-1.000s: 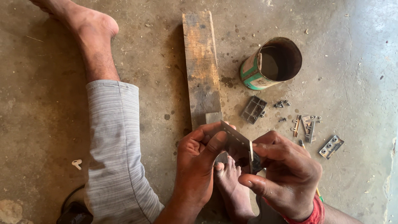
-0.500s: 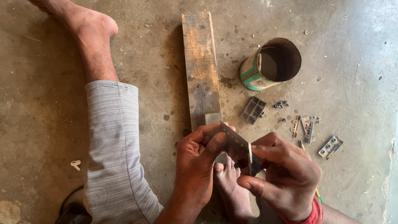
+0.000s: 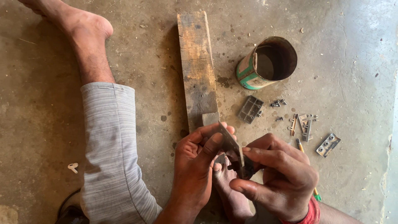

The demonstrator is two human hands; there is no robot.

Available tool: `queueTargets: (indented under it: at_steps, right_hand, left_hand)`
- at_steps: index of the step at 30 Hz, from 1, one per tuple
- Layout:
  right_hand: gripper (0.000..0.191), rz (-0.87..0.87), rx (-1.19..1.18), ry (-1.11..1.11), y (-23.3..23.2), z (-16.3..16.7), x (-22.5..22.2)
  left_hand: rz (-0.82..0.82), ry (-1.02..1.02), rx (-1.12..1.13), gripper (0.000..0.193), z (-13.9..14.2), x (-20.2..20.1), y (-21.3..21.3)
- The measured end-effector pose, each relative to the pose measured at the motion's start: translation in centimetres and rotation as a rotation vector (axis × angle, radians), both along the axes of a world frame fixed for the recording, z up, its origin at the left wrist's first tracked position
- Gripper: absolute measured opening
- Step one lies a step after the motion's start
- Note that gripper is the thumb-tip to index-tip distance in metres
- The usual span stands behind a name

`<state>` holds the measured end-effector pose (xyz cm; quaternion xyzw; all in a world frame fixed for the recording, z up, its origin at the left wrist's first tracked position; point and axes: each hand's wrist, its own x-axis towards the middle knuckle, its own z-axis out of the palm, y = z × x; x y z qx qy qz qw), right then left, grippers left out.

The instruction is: The person sits on the floor fitting small metal hinge plates to a wooden plank. They hold a metal piece against a wood block, rub and press it along the wood, dip a metal plate into an open tin can, then fit and press hinge plates and small screws on the plank by hand.

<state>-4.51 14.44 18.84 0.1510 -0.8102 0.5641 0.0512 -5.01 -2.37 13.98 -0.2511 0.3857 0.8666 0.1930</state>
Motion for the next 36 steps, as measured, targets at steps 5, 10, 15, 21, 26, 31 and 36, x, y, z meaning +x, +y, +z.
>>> queueTargets:
  at_steps: [5,10,15,21,26,31,36]
  right_hand:
    - [0.051,0.007,-0.004,-0.006,-0.2,0.1,0.0]
    - [0.052,0.010,-0.006,0.008,-0.2,0.2,-0.1]
    - [0.051,0.009,-0.013,0.000,-0.3,0.2,-0.2]
    - [0.053,-0.020,0.003,-0.003,-0.2,0.2,-0.1]
    - [0.046,0.005,-0.066,-0.040,0.3,-0.6,0.2]
    - [0.041,-0.092,-0.454,-0.344,0.7,-2.6,0.6]
    - [0.043,-0.101,-0.617,-0.496,1.1,-5.0,0.3]
  left_hand:
    - [0.018,-0.023,0.037,0.044,0.0,-0.1,0.0]
    - [0.012,-0.020,0.040,0.044,0.0,0.0,0.0]
    - [0.016,-0.021,0.044,0.043,0.0,-0.1,0.1]
    - [0.032,0.004,0.057,0.040,-0.2,0.1,0.2]
    - [0.056,0.010,0.083,0.036,-0.7,0.3,0.2]
    - [0.174,0.139,0.017,0.023,-0.8,0.3,0.0]
    - [0.160,0.152,-0.115,0.018,-0.7,0.6,-0.4]
